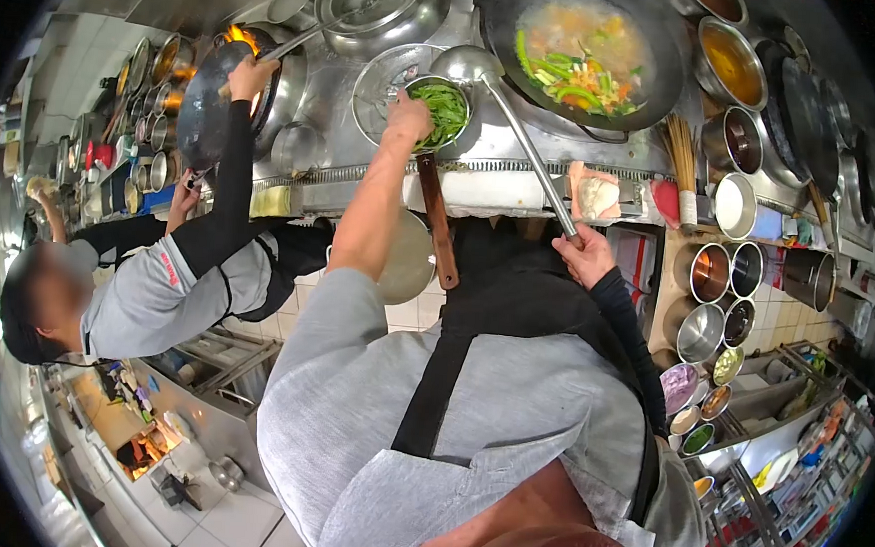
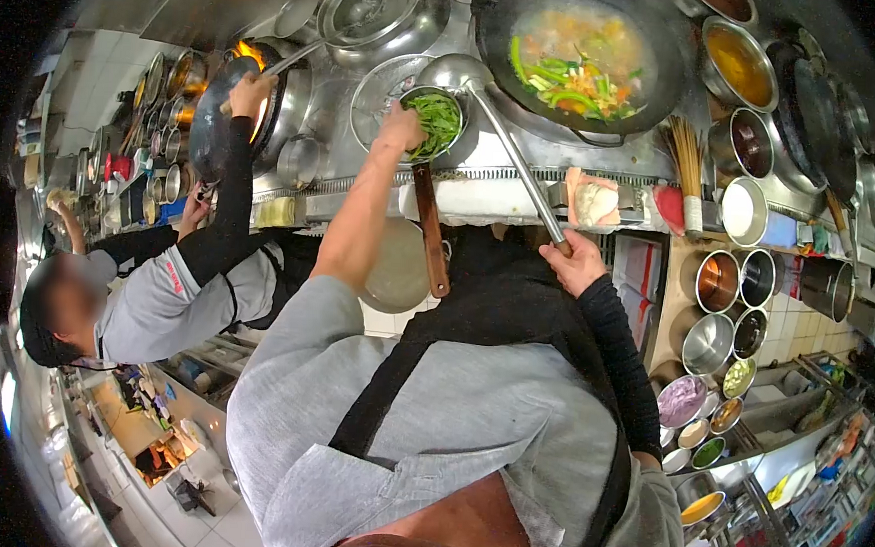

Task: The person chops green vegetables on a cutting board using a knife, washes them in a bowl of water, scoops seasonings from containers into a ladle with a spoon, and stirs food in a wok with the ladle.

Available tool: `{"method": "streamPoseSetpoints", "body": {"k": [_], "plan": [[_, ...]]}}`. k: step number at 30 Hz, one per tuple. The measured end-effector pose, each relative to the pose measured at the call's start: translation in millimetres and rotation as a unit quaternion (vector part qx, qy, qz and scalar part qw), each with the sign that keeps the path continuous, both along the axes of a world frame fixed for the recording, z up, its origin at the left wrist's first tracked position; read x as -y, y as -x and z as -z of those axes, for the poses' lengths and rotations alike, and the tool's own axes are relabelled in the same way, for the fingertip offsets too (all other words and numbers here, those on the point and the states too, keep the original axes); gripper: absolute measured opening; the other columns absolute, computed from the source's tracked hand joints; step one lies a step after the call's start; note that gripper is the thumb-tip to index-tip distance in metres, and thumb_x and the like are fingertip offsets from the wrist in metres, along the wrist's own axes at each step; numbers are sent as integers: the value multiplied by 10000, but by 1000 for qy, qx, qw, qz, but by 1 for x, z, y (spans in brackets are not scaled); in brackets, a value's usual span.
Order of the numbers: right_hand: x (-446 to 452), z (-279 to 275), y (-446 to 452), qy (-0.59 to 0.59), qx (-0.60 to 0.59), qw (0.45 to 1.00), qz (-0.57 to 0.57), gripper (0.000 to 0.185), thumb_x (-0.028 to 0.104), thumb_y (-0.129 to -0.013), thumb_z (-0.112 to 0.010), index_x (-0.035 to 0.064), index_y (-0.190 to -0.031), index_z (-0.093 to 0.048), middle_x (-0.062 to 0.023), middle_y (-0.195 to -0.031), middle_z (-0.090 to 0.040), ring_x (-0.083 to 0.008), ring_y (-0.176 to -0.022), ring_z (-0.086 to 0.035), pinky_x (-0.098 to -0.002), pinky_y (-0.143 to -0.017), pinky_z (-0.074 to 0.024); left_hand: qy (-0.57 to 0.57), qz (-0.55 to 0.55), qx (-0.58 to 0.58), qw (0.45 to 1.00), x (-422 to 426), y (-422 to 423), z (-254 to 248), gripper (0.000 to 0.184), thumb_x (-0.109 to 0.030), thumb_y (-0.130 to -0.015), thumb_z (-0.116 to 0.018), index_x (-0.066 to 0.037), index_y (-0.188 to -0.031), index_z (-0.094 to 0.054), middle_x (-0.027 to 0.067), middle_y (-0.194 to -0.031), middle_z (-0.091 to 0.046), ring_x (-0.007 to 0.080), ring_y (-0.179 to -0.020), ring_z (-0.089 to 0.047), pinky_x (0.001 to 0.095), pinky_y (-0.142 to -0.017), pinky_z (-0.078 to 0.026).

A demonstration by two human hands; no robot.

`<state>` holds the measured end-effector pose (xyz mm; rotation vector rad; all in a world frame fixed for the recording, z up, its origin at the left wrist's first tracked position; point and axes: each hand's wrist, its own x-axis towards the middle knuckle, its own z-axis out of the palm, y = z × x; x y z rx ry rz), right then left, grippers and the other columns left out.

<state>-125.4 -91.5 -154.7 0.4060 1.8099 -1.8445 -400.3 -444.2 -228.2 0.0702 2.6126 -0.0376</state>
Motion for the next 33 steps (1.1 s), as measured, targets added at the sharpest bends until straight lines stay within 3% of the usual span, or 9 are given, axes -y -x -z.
{"method": "streamPoseSetpoints", "body": {"k": [8, 11, 13, 17, 19, 24, 27, 30, 33], "plan": [[4, -13, 7, 3, 38, 999, -6, 196, 176, -941, -724, 77, -877, -567, 39, -590, -490, -64, -432, -423, -253, -395, -315, -91, -38, -107, 989, 35, 6, 112, 612, -288, -793, -799, 13, -1286, -597, 335, -1455, -442, 434, -1210, -599, 428, -1064, -500], [3, -9, 6, 1, 32, 999, -4, 193, 171, -941, -723, 78, -881, -564, 41, -585, -483, -65, -423, -417, -258, -384, -310, -80, -51, -9, 996, 16, 3, 35, 621, -281, -807, -785, 15, -1310, -572, 354, -1447, -434, 449, -1215, -591, 439, -1059, -499], [1, -2, 3, 6, 26, 1000, -2, 190, 166, -942, -720, 79, -886, -562, 41, -583, -477, -66, -417, -411, -261, -376, -304, -88, -63, -100, 989, 9, -3, 25, 646, -293, -814, -782, 16, -1334, -554, 341, -1452, -426, 451, -1215, -591, 453, -1040, -505], [1, -8, 6, 19, 35, 999, 2, 181, 153, -946, -713, 80, -896, -556, 41, -584, -469, -66, -411, -404, -259, -370, -290, -160, -56, -181, 969, -11, -21, 37, 633, -357, -803, -808, -31, -1303, -598, 315, -1327, -494, 455, -1092, -639, 466, -985, -522], [3, -14, 9, 15, 47, 999, 2, 177, 146, -946, -711, 80, -901, -553, 40, -587, -468, -66, -410, -401, -256, -371, -286, -140, -47, -167, 975, -2, -14, 71, 648, -356, -812, -797, -41, -1333, -576, 310, -1362, -455, 453, -1093, -641, 466, -985, -525], [1, -16, 7, 12, 43, 999, 9, 172, 137, -946, -708, 82, -901, -551, 39, -593, -473, -62, -408, -397, -252, -372, -292, -89, -103, -67, 988, -9, -5, 40, 671, -325, -817, -783, -79, -1393, -544, 325, -1451, -383, 474, -1182, -600, 478, -1002, -518], [-3, -6, 3, 4, 23, 1000, 1, 177, 147, -944, -714, 86, -901, -553, 36, -600, -484, -62, -408, -398, -250, -372, -299, -87, -145, -233, 958, -16, -22, 24, 744, -356, -802, -806, -31, -1404, -514, 338, -1440, -364, 490, -1180, -591, 468, -1011, -517], [-4, -6, 3, 6, 31, 999, -6, 183, 156, -946, -718, 89, -898, -554, 36, -604, -488, -63, -405, -399, -251, -368, -299, -84, -142, -154, 974, -13, -28, 45, 864, -434, -784, -823, 1, -1431, -449, 369, -1382, -394, 492, -1088, -634, 453, -988, -533], [-3, -10, 6, 6, 42, 999, -8, 186, 161, -950, -718, 91, -894, -555, 38, -601, -486, -63, -403, -402, -252, -365, -300, -95, -149, -124, 976, -6, -20, 66, 834, -361, -769, -831, 44, -1393, -454, 356, -1330, -444, 470, -1085, -642, 455, -981, -537]]}}
